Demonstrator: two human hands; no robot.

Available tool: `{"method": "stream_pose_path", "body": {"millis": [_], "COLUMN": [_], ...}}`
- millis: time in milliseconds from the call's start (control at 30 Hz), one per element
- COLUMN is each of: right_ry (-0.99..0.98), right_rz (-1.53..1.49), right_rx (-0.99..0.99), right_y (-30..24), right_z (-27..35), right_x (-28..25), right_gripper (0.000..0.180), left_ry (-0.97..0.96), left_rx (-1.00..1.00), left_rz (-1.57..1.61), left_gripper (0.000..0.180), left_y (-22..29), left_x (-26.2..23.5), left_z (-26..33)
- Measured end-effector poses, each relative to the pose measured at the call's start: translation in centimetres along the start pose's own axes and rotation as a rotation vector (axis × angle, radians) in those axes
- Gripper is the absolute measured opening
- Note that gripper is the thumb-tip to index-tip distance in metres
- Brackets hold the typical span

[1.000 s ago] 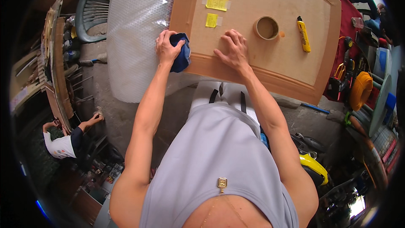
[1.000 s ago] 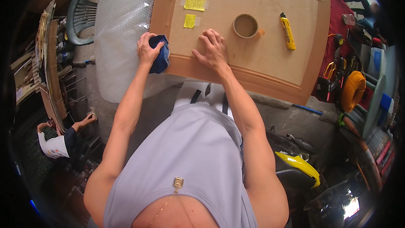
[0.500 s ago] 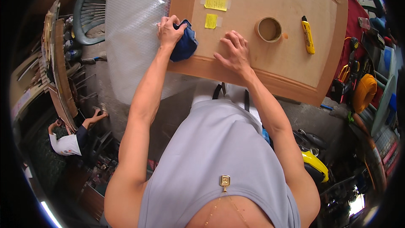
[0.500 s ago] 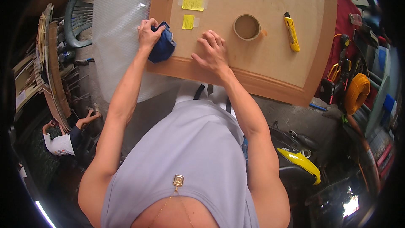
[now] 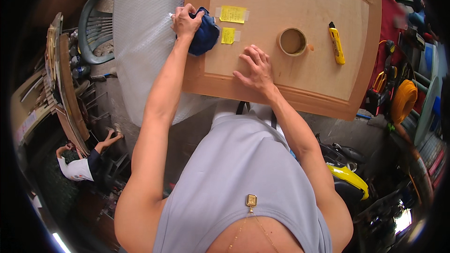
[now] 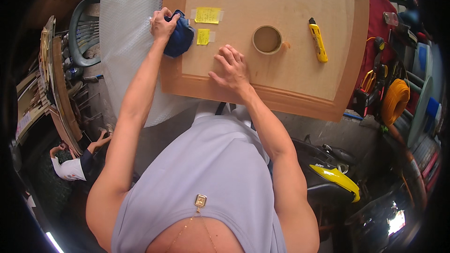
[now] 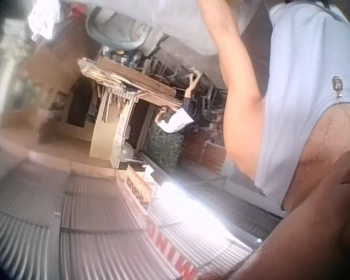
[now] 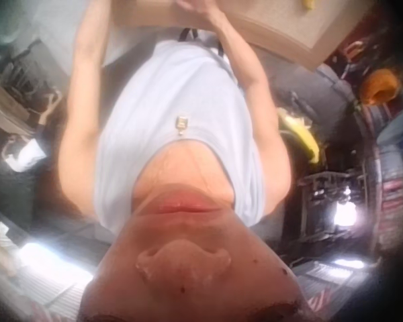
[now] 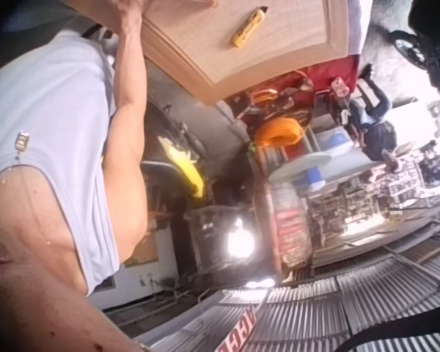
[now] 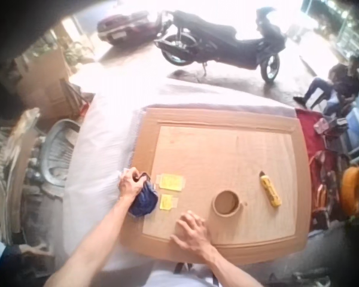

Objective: The person cleans the back of a wooden picture frame with a cloth, applies masking tape, measures the frame, and uses a power drill to install screws. The person then handles a roll of yellow cord.

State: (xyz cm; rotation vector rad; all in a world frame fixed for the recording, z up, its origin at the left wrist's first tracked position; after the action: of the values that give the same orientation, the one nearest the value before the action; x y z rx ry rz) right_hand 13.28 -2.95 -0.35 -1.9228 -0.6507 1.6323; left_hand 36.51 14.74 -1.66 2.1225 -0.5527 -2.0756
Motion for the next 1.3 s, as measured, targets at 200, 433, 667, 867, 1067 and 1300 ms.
{"method": "stream_pose_path", "body": {"millis": [200,433,667,867,1067,1300], "right_ry": [-0.02,0.0,-0.022,-0.008,-0.011,-0.011], "right_rz": [-0.007,-0.011,-0.023,-0.014,-0.024,0.0], "right_rx": [0.034,0.012,0.042,0.049,0.05,0.051], "right_y": [0.2,-0.1,0.3,0.3,0.1,0.2], "right_z": [-0.2,-0.3,-0.1,-0.2,-0.3,-0.3], "right_x": [-0.1,-0.4,0.0,-0.2,-0.1,-0.1], "right_gripper": [0.049,0.047,0.048,0.046,0.046,0.047], "left_ry": [-0.17,-0.163,-0.138,-0.138,-0.254,-0.114], "left_rx": [-0.079,-0.09,-0.129,-0.14,-0.161,-0.007], "left_rz": [-0.001,0.035,0.08,-0.012,0.107,0.14], "left_gripper": [0.033,0.032,0.035,0.034,0.035,0.037], "left_y": [-0.3,0.3,0.3,1.9,-0.2,0.8], "left_x": [1.2,1.9,3.1,1.9,3.8,3.2], "left_z": [-1.3,-5.8,-9.1,-9.7,-11.4,-11.4]}}
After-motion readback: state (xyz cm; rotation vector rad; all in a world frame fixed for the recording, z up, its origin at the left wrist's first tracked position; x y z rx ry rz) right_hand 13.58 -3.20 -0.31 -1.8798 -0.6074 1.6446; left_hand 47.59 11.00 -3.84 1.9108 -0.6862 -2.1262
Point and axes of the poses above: each hand's wrist, its own z-axis away from the middle knuckle, its own x-axis out of the palm, y = z × x, the point moved 10 cm from there along -z, towards the middle knuckle, and after that the axes turned 5 degrees about x, right-handed, at the moved point
